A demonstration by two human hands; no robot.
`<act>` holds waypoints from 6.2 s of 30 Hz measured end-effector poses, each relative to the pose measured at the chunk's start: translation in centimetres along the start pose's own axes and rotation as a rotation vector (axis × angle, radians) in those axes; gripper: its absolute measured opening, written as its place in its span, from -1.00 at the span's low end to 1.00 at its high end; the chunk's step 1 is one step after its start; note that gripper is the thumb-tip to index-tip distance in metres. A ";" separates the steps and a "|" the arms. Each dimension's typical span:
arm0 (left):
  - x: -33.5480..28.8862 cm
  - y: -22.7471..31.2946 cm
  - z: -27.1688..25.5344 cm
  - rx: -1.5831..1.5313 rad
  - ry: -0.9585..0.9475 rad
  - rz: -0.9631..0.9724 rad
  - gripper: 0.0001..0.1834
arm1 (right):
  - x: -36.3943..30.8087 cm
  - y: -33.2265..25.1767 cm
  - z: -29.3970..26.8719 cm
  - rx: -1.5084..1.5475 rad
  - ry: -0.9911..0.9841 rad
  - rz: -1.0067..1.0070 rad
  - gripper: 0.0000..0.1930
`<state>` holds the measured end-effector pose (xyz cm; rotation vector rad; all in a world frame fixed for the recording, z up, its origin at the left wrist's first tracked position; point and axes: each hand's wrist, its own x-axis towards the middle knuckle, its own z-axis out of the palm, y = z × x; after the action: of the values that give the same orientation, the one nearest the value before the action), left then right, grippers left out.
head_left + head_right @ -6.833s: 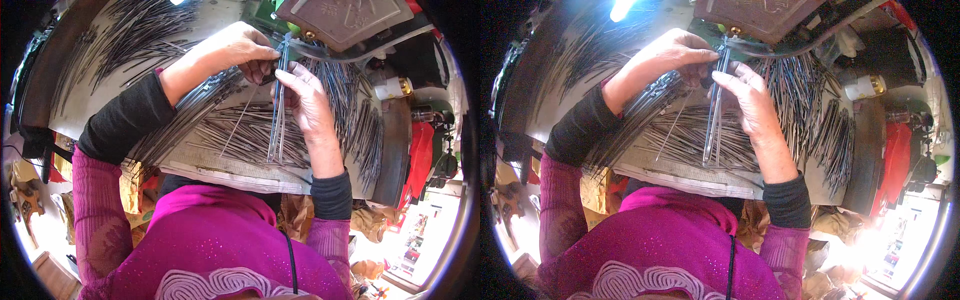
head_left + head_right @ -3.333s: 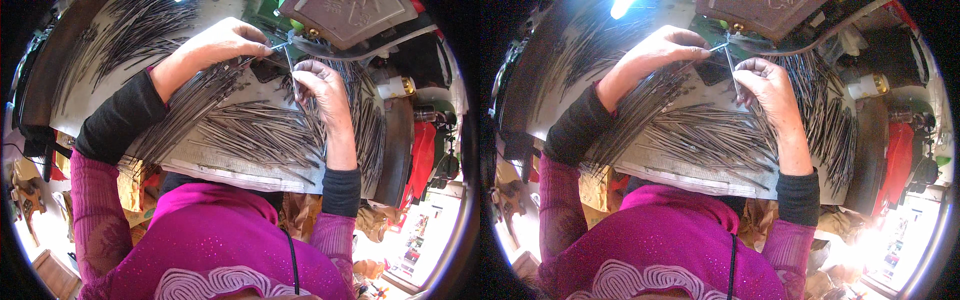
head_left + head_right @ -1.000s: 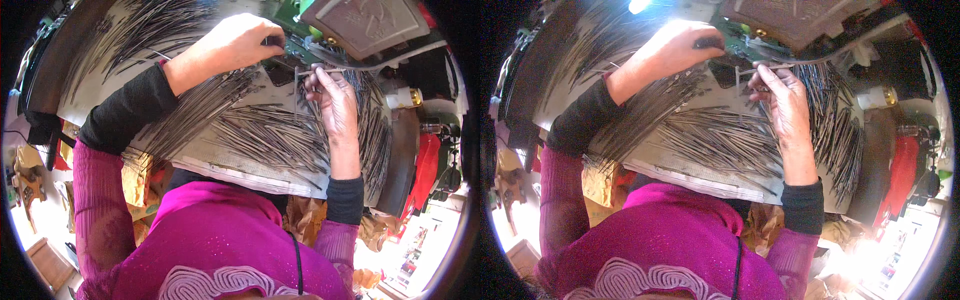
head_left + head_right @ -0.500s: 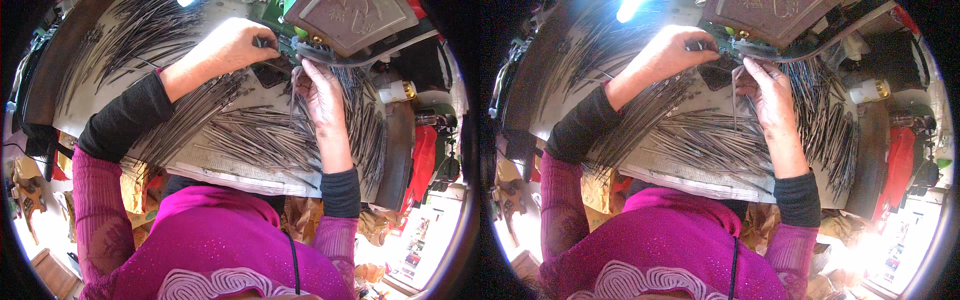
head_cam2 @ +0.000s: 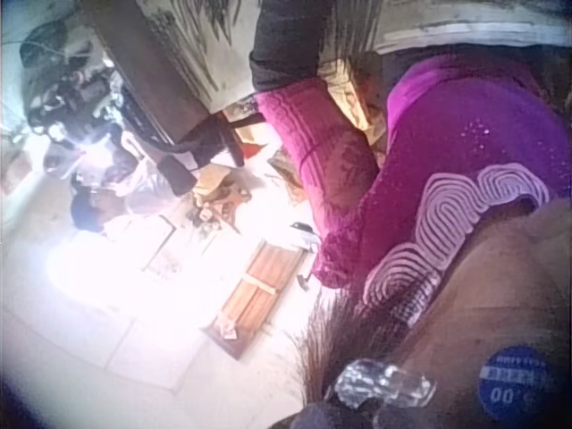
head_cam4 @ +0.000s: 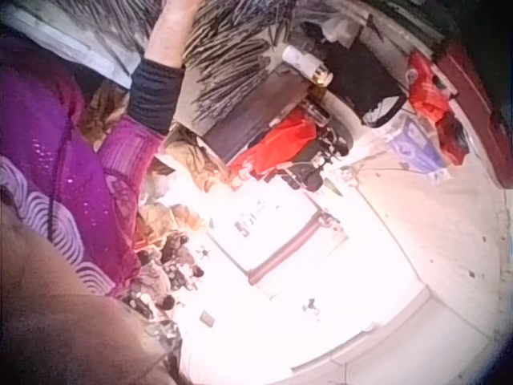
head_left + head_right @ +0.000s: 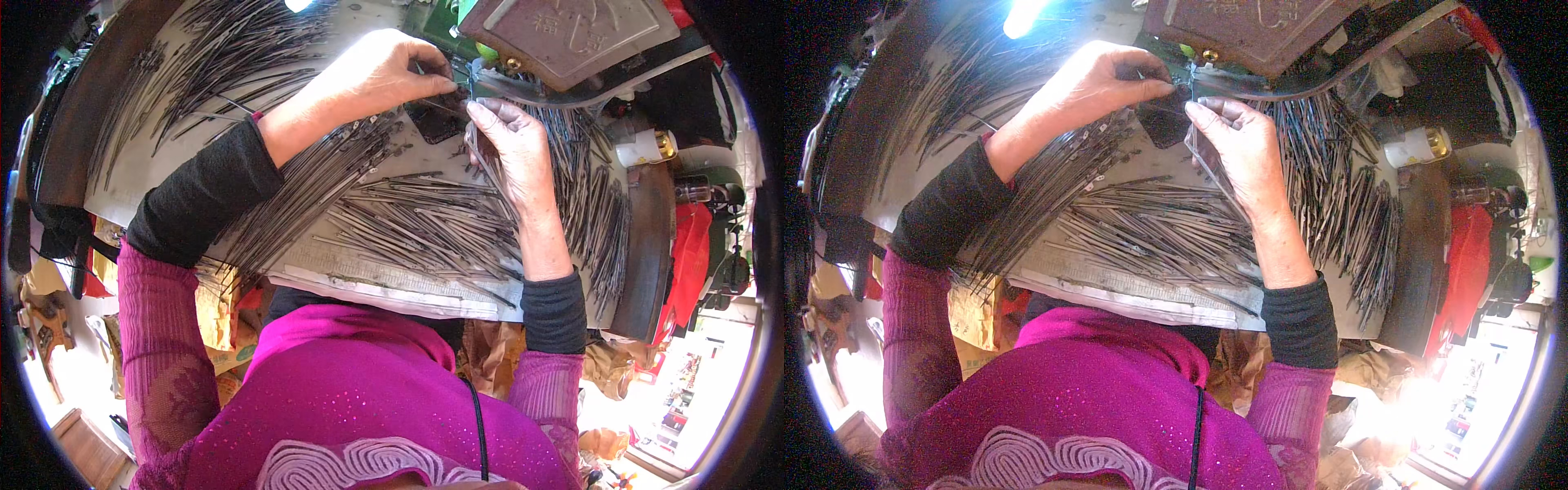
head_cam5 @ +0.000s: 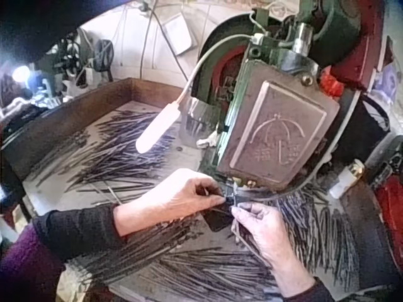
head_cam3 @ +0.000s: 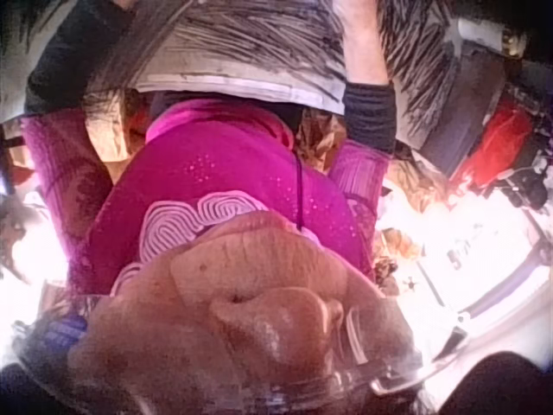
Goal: The person picks up metal umbrella rib components from a pile, aligns their ends, and joins them together using a tabletop machine.
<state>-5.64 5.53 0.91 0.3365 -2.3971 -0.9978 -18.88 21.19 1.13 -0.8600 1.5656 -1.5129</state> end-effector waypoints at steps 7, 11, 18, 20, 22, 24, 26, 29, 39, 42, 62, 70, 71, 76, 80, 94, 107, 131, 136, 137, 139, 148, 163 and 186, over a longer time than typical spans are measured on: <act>0.0 0.0 0.1 -0.017 0.017 -0.003 -0.73 | -0.1 -0.2 0.0 0.011 -0.013 0.022 -0.81; -0.1 0.0 0.1 -0.009 0.009 -0.008 -0.74 | -0.3 -0.3 0.0 0.057 -0.045 0.043 -0.80; 0.0 -0.2 0.1 -0.043 -0.038 -0.020 -0.71 | -0.3 0.0 -0.1 0.028 -0.053 0.035 -0.81; 0.0 -0.2 0.1 -0.040 -0.030 -0.015 -0.71 | -0.4 -0.3 0.2 0.014 -0.039 0.039 -0.82; 0.0 -0.2 0.2 -0.038 -0.021 -0.009 -0.71 | -0.4 -0.4 0.2 -0.001 -0.024 0.042 -0.82; 0.1 -0.2 0.3 -0.017 -0.024 -0.012 -0.70 | -0.4 -0.3 0.1 0.003 -0.024 0.043 -0.81; 0.0 -0.2 0.3 0.007 -0.015 -0.003 -0.71 | -0.4 -0.4 0.2 0.002 -0.016 0.049 -0.81; 0.0 -0.4 0.2 0.025 -0.013 0.007 -0.71 | -0.4 -0.3 0.4 0.022 -0.015 0.059 -0.81; -1.2 0.6 -2.3 0.193 -0.075 0.105 -0.69 | -0.4 -0.6 -0.1 0.137 -0.079 0.080 -0.85; -1.0 0.8 -2.3 0.222 -0.034 0.078 -0.72 | -0.3 -0.3 0.1 0.133 -0.032 0.063 -0.84; -1.5 1.6 -0.5 -0.683 -0.253 -0.356 -0.62 | -2.0 -0.7 -0.3 0.048 -0.050 0.091 -0.81; -1.2 0.7 0.2 -0.700 -0.263 -0.355 -0.65 | -1.9 -0.8 0.0 -0.110 -0.036 0.074 -0.82; -1.3 0.9 0.2 -0.700 -0.264 -0.355 -0.65 | -1.9 -0.9 -0.1 -0.110 -0.036 0.074 -0.82; -1.7 1.9 -0.5 -0.742 -0.306 -0.403 -0.70 | -1.7 -0.8 -0.5 -0.145 -0.054 0.091 -0.82; -2.0 1.3 -0.2 -0.746 -0.271 -0.282 -0.69 | -1.6 -0.8 -0.5 0.031 -0.105 0.137 -0.81; -1.1 2.8 -0.7 -0.244 -0.401 -0.264 -0.62 | -2.1 -1.0 -0.3 -0.293 -0.403 0.208 -0.77; -1.2 2.1 -0.7 -0.357 -0.526 -0.248 -0.68 | -0.8 -0.2 -2.8 0.157 -0.190 0.212 -0.78; -0.5 0.6 -1.1 -0.498 -0.198 -0.276 -0.64 | 0.4 0.6 -3.2 0.298 0.079 -0.071 -0.75; -0.8 0.6 -1.2 -0.491 -0.185 -0.275 -0.65 | 0.3 0.6 -3.0 0.288 0.085 -0.061 -0.74; -0.9 0.6 -1.2 -0.492 -0.184 -0.276 -0.65 | 0.3 0.6 -3.0 0.287 0.089 -0.047 -0.74; -0.8 0.6 -1.3 -0.493 -0.204 -0.287 -0.65 | 0.3 0.7 -3.2 0.285 0.094 -0.034 -0.74; -0.2 1.1 -1.5 -0.447 -0.157 -0.290 -0.64 | 0.8 0.9 -3.7 0.322 0.061 -0.034 -0.73; -1.2 1.6 -1.5 -0.285 -0.542 -0.248 -0.56 | -2.6 -1.5 -0.8 -0.925 -0.120 -0.377 -0.83; -2.2 0.5 -0.6 0.473 -0.238 -0.009 -0.76 | -3.0 -1.9 -1.0 -0.461 -0.280 0.084 -0.75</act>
<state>-3.48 6.45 0.83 0.4133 -2.8414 -0.4822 -18.42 24.12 3.29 -1.1877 1.7358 -0.9323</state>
